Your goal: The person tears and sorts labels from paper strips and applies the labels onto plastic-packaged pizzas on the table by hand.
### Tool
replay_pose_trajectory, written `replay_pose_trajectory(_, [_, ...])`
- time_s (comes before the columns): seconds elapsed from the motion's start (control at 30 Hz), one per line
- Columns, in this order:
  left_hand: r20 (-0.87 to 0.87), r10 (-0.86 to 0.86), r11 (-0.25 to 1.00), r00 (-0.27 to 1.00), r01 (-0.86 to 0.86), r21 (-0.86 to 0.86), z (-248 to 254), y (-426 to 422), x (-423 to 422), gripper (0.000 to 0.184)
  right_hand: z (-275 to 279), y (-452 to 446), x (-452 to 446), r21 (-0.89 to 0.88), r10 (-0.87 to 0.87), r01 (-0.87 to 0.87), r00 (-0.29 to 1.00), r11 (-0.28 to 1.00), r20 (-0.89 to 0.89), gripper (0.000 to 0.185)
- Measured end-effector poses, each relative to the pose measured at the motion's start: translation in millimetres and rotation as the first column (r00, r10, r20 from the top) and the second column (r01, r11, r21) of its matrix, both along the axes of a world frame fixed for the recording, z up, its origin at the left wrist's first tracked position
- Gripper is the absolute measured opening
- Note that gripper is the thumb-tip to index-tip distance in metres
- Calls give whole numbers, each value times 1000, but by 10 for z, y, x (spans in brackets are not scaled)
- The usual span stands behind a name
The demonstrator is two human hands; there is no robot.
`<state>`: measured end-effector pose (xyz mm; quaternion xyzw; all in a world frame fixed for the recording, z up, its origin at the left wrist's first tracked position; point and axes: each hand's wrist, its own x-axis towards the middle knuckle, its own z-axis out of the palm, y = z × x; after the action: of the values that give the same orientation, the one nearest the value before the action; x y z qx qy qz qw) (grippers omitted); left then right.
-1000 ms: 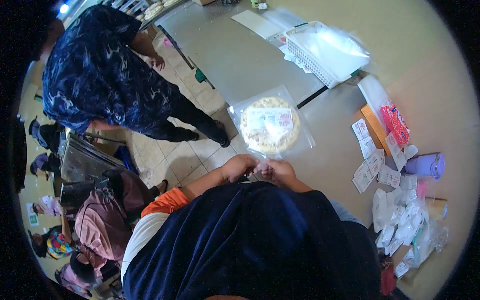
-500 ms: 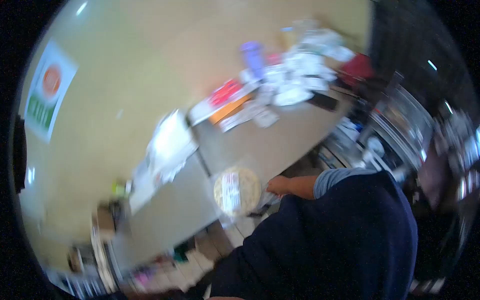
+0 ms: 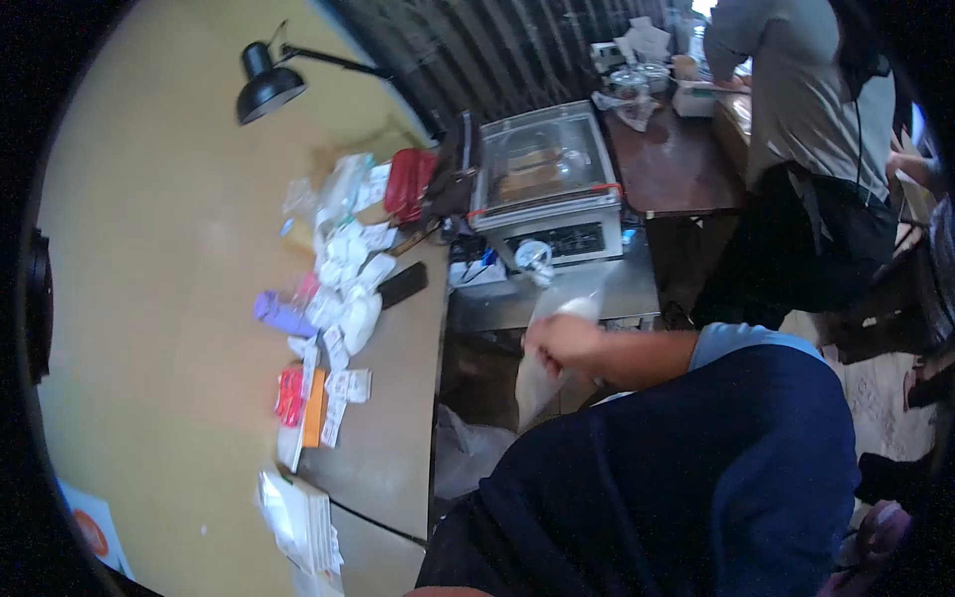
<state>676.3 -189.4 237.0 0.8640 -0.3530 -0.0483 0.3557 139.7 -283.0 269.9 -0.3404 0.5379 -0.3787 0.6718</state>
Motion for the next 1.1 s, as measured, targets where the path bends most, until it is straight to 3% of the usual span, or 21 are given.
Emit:
replay_pose_trajectory(0.03, [-9,-49,999,999,49,-7,66,-219,-185,28,144,-120,-287,-75,-97,92,992,993,-74,25])
replay_pose_trajectory(0.07, [-25,-97,995,995,97,-9,114,-451,-373,28,406,-252,-583,-129,-165,128,927,983,-336,28])
replay_pose_trajectory(0.1, [-42,-146,989,988,146,-5,135,-633,-581,28,317,-465,-973,-257,-286,200,886,945,-364,31])
replay_pose_trajectory(0.13, [-57,-192,981,980,192,-1,165,-816,-770,28,449,-609,-1255,-293,-475,387,807,874,-352,31])
replay_pose_trajectory(0.2, [-84,-259,965,962,261,15,157,-1112,-1168,28,722,-791,-1791,-378,-663,594,745,710,-73,19])
replay_pose_trajectory(0.27, [-122,-321,944,939,328,45,106,-1372,-1565,28,838,-892,-2104,-389,-742,738,647,552,176,17])
replay_pose_trajectory(0.33, [-176,-389,908,904,409,89,52,-1571,-1895,28,576,-997,-2337,-351,-805,827,536,440,253,19])
replay_pose_trajectory(0.4, [-227,-439,870,870,474,137,-46,-1711,-2163,28,27,-968,-2415,-147,-835,874,486,463,259,18])
replay_pose_trajectory(0.47, [-288,-472,827,833,531,183,-154,-1795,-2377,28,-836,-874,-2323,-194,-696,690,587,697,-413,17])
replay_pose_trajectory(0.53, [-367,-487,777,793,585,234,-300,-1815,-2563,28,-1392,-579,-1909,123,-468,571,762,812,-447,20])
replay_pose_trajectory(0.57, [-415,-493,738,764,620,265,-385,-1803,-2658,28,-1204,-462,-1752,229,-60,243,799,943,-598,23])
replay_pose_trajectory(0.6, [-457,-479,720,749,634,284,-452,-1779,-2712,28,-1442,-433,-1642,256,227,-56,667,965,-710,27])
replay_pose_trajectory(0.63, [-506,-463,694,728,653,303,-536,-1735,-2784,28,-2091,-454,-1694,19,331,-639,373,769,-867,27])
replay_pose_trajectory(0.73, [-666,-378,625,643,708,329,-664,-1517,-2798,28,-1448,-1023,-1385,232,426,-391,537,891,-728,28])
replay_pose_trajectory(0.87, [-825,-253,612,505,744,267,-711,-1196,-2566,28,-1107,-1842,-808,253,454,-618,189,744,-871,41])
replay_pose_trajectory(0.97, [-896,-190,633,401,748,201,-716,-987,-2263,28,-1013,-2167,-159,203,206,-803,-102,560,-973,44])
replay_pose_trajectory(1.07, [-928,-161,661,336,735,151,-705,-900,-1915,28,-913,-2109,601,151,197,-874,-65,461,-978,42])
replay_pose_trajectory(1.1, [-933,-160,666,323,733,139,-699,-876,-1791,28,-867,-2032,876,210,332,-872,-59,442,-941,42])
